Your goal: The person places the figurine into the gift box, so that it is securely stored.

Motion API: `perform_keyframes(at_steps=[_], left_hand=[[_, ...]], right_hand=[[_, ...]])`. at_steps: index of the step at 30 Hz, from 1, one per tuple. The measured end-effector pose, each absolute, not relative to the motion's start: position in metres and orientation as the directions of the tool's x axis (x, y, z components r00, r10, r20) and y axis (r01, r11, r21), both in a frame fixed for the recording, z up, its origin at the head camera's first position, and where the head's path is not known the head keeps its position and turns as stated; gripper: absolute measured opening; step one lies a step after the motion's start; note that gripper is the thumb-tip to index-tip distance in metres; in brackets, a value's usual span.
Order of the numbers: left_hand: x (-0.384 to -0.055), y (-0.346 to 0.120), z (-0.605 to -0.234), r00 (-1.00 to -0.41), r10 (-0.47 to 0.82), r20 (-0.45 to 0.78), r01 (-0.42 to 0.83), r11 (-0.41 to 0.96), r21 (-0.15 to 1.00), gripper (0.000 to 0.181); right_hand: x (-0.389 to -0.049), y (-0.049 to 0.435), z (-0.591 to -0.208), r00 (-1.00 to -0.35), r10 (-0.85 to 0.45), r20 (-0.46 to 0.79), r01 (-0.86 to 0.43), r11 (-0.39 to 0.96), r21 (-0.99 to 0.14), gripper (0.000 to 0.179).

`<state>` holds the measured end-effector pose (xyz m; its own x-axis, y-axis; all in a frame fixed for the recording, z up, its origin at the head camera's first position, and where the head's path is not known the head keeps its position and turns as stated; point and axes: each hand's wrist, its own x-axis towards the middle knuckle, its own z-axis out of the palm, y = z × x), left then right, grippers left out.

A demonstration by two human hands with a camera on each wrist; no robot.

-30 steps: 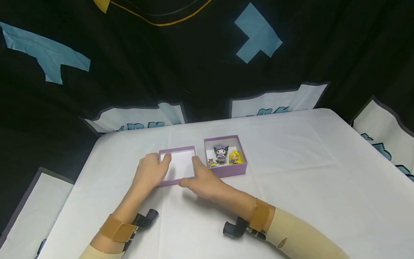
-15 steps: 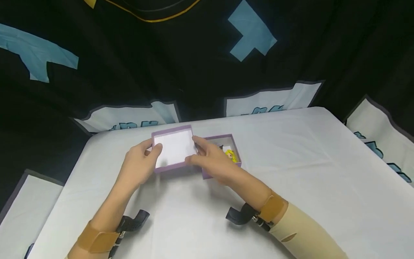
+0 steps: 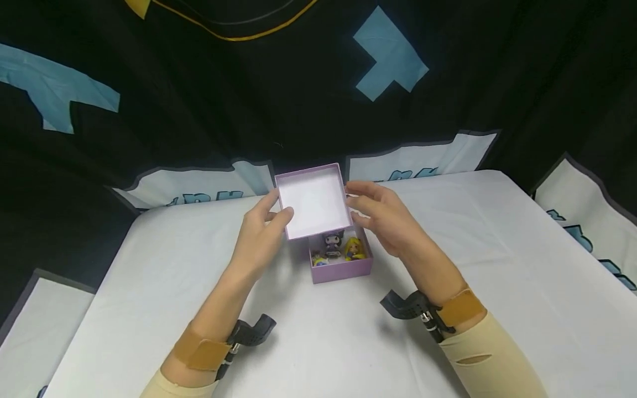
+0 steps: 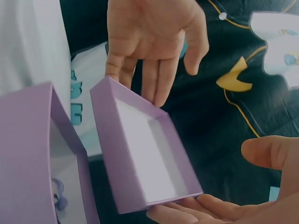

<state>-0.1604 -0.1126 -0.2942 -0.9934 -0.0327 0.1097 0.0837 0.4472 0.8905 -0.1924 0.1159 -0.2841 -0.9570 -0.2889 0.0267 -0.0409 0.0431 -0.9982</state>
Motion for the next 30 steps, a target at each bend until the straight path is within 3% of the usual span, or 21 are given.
perform_keyframes(at_steps=[13, 23, 30], left_hand=[[-0.157, -0.089, -0.300, -0.972, -0.067, 0.225, 0.194, 0.306, 0.932, 0.052], [-0.152, -0.081, -0.310, -0.923, -0.109, 0.368, 0.348, 0.167, 0.922, 0.031], [-0.149, -0.077, -0.318, -0.916, -0.117, 0.383, 0.372, 0.108, 0.922, 0.023]], right_hand=[[-0.194, 0.131, -0.286, -0.984, -0.177, 0.009, -0.022, 0.068, -0.997, 0.050], [-0.184, 0.147, -0.296, -0.976, -0.179, 0.125, -0.120, -0.037, -0.992, 0.040], [-0.176, 0.154, -0.309, -0.983, -0.082, 0.161, -0.169, 0.101, -0.980, 0.034]])
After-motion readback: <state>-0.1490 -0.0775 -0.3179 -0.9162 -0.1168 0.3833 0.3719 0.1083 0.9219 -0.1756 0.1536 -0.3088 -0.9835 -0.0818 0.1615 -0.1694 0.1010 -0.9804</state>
